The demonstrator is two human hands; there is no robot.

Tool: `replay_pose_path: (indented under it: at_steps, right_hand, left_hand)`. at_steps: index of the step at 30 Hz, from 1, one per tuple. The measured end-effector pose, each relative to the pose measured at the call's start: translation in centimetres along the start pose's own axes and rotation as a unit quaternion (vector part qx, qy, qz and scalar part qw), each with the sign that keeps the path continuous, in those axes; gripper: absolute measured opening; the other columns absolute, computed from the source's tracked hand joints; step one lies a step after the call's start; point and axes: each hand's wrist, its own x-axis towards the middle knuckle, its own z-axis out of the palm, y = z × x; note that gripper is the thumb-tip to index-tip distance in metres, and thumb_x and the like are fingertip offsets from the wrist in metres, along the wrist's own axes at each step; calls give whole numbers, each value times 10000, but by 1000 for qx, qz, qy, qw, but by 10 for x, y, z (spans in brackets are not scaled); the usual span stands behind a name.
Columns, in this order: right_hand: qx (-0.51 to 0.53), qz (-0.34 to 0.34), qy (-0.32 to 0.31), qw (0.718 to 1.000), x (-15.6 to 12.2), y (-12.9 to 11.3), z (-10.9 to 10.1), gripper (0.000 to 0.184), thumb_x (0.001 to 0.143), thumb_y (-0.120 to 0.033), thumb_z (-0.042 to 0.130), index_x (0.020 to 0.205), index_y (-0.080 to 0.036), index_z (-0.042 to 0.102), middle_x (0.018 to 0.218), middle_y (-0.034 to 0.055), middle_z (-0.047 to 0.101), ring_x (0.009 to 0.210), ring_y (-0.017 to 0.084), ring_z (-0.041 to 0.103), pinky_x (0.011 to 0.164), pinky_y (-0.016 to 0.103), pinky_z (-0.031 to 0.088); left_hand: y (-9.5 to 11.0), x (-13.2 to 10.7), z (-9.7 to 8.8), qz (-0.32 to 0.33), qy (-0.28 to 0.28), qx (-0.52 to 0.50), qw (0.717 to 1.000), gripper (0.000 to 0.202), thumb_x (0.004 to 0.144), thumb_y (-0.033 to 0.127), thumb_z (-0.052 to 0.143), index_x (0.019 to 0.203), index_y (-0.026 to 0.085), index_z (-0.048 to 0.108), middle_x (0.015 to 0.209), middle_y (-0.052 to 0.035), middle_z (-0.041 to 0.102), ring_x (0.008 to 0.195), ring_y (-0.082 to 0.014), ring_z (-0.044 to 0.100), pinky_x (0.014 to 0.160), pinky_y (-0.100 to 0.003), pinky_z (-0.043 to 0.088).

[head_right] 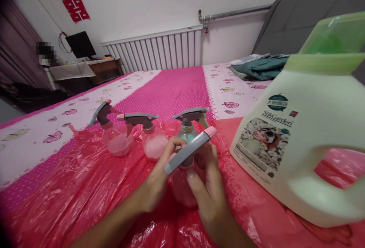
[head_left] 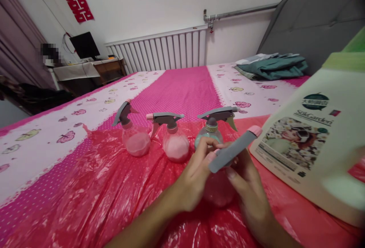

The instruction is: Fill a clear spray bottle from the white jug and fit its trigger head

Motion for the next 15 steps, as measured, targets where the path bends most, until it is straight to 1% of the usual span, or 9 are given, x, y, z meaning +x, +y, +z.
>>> replay_pose_path:
  at_steps: [3,6,8,12,15]
  right_hand:
    - [-5,-4,-2,1000,0,-1,2,278,1033,-388,618,1306,-444,625,1211,-24,667,1128,154,672,978,272,582]
    - [-19,-1,-5,1000,-1,-1,3,296,1046,-380,606,1330,-460,603,1236,-33,655,1154,137,658,1001,256,571]
    - [-30,-5,-1,1000,-2,0,4,294,1048,-383,607,1329,-470,597,1234,-43,656,1150,126,657,1011,250,565]
    - [-52,-14,11,998,-2,1,4,315,1052,-401,602,1353,-489,575,1251,-51,654,1154,118,653,1031,251,554]
    - [-59,-16,14,998,-1,0,4,312,1056,-410,594,1355,-493,571,1245,-52,653,1148,116,652,1032,250,550]
  left_hand:
    - [0,1,0,10,-2,-8,1000,347,1111,552,367,1149,241,516,1064,-45,584,1044,-223,575,1049,-398,454]
    - [1,1,0,21,5,-7,1000,364,1106,561,387,1167,232,531,1077,-55,597,1024,-221,580,1047,-386,476]
    - [1,1,0,25,7,-1,1000,392,1110,570,374,1182,225,547,1117,-68,619,1044,-223,587,1049,-379,488]
    - [0,0,0,29,-7,14,999,466,1115,591,335,1235,217,584,1210,-92,661,1154,-248,599,1089,-392,477]
    - [-1,-1,-1,32,-13,9,999,501,1082,651,389,1262,224,583,1232,-89,652,1174,-256,601,1105,-399,468]
